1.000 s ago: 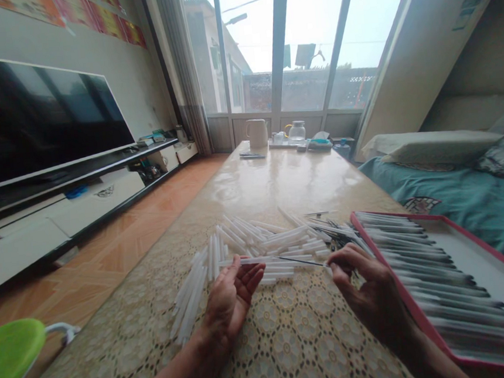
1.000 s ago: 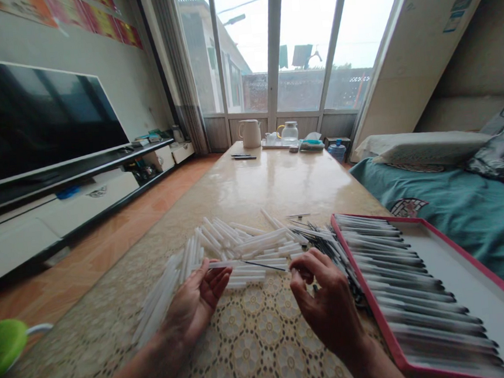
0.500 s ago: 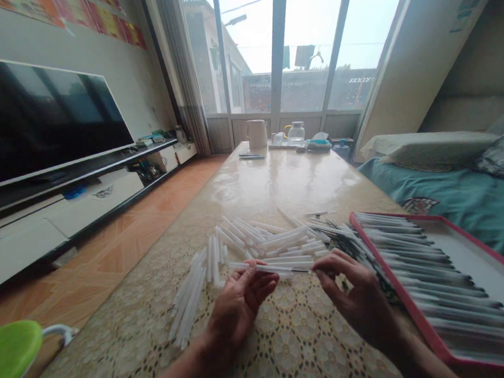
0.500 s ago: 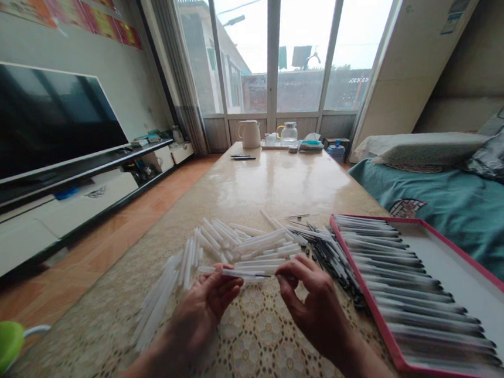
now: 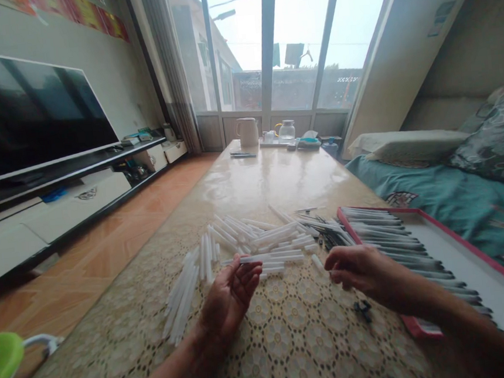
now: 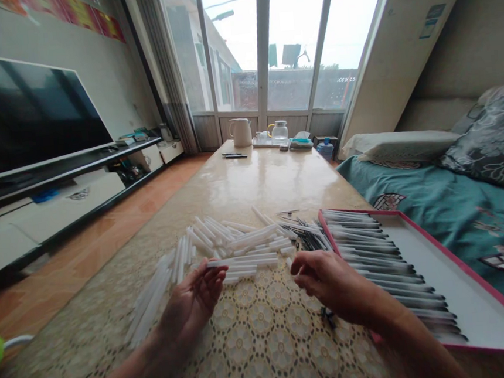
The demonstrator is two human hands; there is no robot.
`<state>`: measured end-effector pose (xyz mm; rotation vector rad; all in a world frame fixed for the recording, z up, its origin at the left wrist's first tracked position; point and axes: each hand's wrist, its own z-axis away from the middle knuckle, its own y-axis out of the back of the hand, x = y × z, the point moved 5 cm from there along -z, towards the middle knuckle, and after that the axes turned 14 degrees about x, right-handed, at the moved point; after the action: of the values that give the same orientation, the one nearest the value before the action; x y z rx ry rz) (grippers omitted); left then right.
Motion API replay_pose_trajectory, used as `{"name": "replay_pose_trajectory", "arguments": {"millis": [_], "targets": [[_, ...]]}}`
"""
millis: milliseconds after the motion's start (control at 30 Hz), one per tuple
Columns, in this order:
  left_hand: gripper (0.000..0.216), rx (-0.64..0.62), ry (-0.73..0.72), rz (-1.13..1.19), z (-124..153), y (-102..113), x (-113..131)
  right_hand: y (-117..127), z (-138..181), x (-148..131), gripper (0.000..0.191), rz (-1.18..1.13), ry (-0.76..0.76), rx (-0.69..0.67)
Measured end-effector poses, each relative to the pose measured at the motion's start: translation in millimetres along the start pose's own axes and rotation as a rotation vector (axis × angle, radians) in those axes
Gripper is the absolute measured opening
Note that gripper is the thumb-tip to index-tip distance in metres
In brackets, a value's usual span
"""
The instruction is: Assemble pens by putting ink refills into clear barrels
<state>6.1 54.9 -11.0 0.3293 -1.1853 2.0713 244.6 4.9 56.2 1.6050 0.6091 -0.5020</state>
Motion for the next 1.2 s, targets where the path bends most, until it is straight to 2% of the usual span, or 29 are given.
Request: {"name": "replay_pose_trajectory", "arguments": {"millis": [133,267,400,500,533,600,700,733,767,833,900,967,1067,1200], "targets": [[0.022,-0.001,-0.009,-0.022,-1,1,-1,-1,8,22,0.012,0.329,0.04,0.06],[0.024,-0.006,-0.024,-0.067,-1,0,-2,-18,11,37,0.01,0.482,0.046,0.148],[0.027,-0.007,-0.053,-0.124,0,0,-3,-33,4,34,0.007,0.532,0.038,0.208],[0.026,-0.007,-0.065,-0.153,0,0,-4,-29,2,26,0.008,0.409,0.038,0.202],[0.025,-0.004,-0.065,-0.155,0,0,-4,-25,4,23,0.008,0.332,0.033,0.174],[0.023,0.0,-0.059,-0.154,0,0,-4,-18,15,17,0.011,0.124,-0.001,0.007],[0.021,0.0,-0.06,-0.16,-1,0,-4,-17,48,5,0.018,-0.194,-0.089,-0.464],[0.02,0.001,-0.06,-0.16,-1,1,-4,-16,59,2,0.02,-0.235,-0.095,-0.562],[0.019,0.002,-0.06,-0.158,-1,1,-4,-16,67,1,0.022,-0.25,-0.094,-0.623],[0.018,0.003,-0.057,-0.148,-2,2,-4,-19,75,3,0.024,-0.292,-0.091,-0.661],[0.018,-0.008,-0.06,-0.138,-3,2,-4,-21,70,8,0.026,-0.425,-0.112,-0.597],[0.017,-0.026,-0.071,-0.142,-3,1,-4,-17,55,16,0.028,-0.539,-0.137,-0.394],[0.015,-0.042,-0.091,-0.16,-3,0,-4,-2,29,22,0.025,-0.503,-0.13,-0.025],[0.007,-0.045,-0.117,-0.161,0,0,-6,4,6,1,0.02,-0.482,-0.105,0.291]]}}
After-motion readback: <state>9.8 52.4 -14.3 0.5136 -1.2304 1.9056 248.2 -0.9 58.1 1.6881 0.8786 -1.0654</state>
